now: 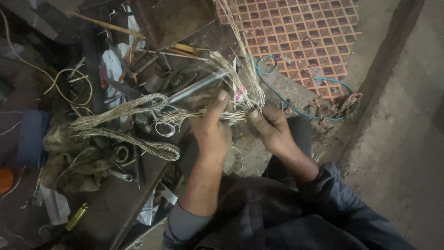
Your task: The person sits at a cluttered workbench and assembles bundles of long fibrous strands, folding and aligning them by hand and binding them together. They then reach into a metal drum holding coiled wire, pull out lengths of wire, and continue working the fiber bundle, shaping and tightening it by hand.
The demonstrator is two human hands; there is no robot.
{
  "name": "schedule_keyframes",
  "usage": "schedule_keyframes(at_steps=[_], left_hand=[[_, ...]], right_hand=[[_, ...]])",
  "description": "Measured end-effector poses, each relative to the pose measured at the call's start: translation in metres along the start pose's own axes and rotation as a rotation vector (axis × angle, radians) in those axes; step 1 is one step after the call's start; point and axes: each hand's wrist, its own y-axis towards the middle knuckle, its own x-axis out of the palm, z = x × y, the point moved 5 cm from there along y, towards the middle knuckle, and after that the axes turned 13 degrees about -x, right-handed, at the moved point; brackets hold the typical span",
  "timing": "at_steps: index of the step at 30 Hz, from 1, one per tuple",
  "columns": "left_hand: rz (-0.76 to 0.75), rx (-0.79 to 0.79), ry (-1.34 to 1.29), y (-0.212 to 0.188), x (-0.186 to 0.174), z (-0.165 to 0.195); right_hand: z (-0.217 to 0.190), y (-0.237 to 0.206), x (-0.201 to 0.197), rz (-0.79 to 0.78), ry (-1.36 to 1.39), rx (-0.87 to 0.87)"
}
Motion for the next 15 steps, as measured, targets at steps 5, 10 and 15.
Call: schedule_keyframes(at_steps=[5,10,15], left_hand=[[0.027,0.118,0.326,0.004,-0.001,0.013],[0.064,-0.535,-0.487,0.005,0.006,-0.005],[0.087,-0.481,-0.649,0.009,0.011,0.0]], right_hand=[[0.001,0.001,-0.001,0.007,0.128,-0.024],[0.004,0.0,-0.005,0.001,0.013,0.019],[0.007,-0.002,-0.006,-0.019,-0.05,0.009]])
